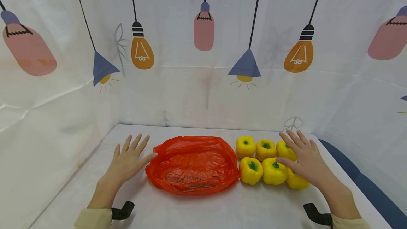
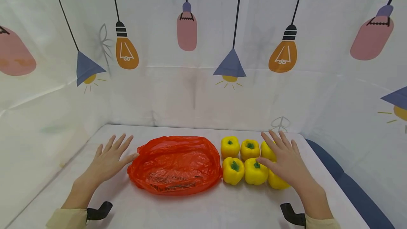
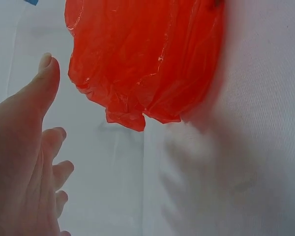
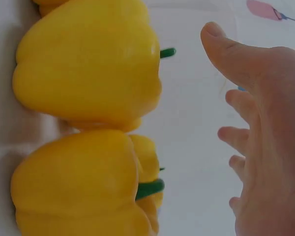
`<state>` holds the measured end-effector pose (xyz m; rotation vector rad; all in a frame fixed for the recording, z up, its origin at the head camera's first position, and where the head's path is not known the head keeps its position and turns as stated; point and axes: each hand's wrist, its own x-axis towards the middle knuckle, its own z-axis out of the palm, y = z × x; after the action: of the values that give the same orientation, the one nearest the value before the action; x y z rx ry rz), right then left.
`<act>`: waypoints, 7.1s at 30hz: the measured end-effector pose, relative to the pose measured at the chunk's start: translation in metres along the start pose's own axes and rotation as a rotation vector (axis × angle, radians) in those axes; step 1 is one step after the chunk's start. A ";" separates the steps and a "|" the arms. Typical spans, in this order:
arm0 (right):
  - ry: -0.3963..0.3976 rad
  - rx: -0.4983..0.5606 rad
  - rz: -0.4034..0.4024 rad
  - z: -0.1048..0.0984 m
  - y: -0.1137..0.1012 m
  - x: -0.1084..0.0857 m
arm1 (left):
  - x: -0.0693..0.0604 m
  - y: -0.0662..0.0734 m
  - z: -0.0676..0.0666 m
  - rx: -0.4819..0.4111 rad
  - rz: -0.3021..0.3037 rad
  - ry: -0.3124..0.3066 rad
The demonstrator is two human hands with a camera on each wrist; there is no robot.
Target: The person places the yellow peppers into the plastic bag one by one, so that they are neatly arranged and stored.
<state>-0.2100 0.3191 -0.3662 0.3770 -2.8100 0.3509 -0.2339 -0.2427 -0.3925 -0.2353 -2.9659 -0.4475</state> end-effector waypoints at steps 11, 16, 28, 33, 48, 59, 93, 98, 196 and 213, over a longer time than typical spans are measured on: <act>-0.077 0.065 -0.031 0.007 -0.028 0.002 | 0.003 0.008 0.008 -0.039 0.038 -0.024; -0.093 0.073 -0.066 0.014 -0.038 0.003 | 0.003 0.013 0.015 -0.069 0.055 -0.038; -0.120 0.034 -0.154 0.030 -0.060 0.003 | -0.002 0.022 0.014 -0.122 0.087 -0.103; -0.149 0.046 -0.154 0.035 -0.068 0.003 | -0.001 0.023 0.014 -0.162 0.101 -0.157; -0.175 -0.032 -0.155 0.043 -0.080 0.002 | 0.002 0.026 0.017 -0.254 0.041 -0.303; -0.131 -0.063 -0.215 0.046 -0.084 0.006 | 0.001 0.025 0.020 -0.259 0.043 -0.301; 0.024 0.198 -0.336 0.035 -0.118 0.037 | 0.000 0.032 0.020 -0.230 0.060 -0.250; -0.017 0.260 -0.353 0.047 -0.136 0.052 | 0.000 0.035 0.019 -0.230 0.081 -0.242; -0.207 0.235 -0.133 0.040 -0.130 0.046 | -0.005 0.039 0.019 -0.236 0.048 -0.260; -0.234 0.178 -0.092 0.010 -0.084 0.026 | -0.002 0.037 0.021 -0.218 0.045 -0.259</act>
<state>-0.2118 0.2321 -0.3506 0.6210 -2.9823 0.5732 -0.2280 -0.2020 -0.4022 -0.4110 -3.1504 -0.7919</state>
